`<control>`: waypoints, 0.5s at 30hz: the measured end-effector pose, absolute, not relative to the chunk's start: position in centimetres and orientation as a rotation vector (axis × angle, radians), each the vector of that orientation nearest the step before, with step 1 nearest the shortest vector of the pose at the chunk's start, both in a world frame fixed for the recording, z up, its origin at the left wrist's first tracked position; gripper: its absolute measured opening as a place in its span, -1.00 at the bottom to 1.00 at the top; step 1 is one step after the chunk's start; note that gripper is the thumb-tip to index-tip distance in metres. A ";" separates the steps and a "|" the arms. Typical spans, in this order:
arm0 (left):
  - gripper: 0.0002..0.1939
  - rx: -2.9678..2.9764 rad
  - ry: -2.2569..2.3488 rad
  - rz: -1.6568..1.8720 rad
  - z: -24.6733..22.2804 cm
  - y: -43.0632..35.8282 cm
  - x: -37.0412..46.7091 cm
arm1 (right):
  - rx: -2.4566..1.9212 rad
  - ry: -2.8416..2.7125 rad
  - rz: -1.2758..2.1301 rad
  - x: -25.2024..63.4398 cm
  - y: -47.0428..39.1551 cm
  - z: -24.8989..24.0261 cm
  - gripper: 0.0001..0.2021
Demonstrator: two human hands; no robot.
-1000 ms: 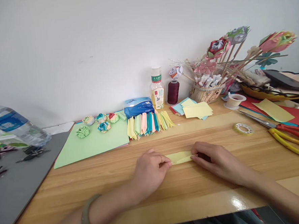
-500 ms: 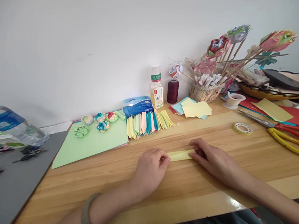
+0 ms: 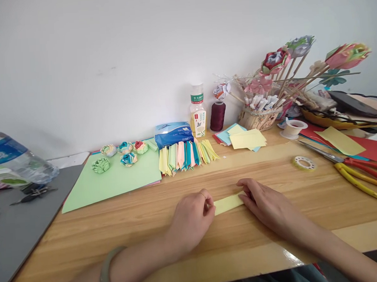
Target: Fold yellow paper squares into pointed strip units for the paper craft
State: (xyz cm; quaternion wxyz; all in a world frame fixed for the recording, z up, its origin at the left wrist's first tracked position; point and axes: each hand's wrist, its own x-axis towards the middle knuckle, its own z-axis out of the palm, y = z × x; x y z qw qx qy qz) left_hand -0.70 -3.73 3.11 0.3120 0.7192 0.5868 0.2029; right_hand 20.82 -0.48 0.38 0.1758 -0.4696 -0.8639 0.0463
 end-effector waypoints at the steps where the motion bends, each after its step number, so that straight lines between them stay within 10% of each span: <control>1: -0.93 1.931 1.539 0.531 3.0 -3.7 -0.7 | -1.335 -2.452 0.128 20.8 -0.4 0.4 -0.79; 15: -0.87 2.058 1.583 0.399 3.2 -3.4 -0.6 | -1.600 -2.667 0.122 19.7 -0.4 2.5 -0.92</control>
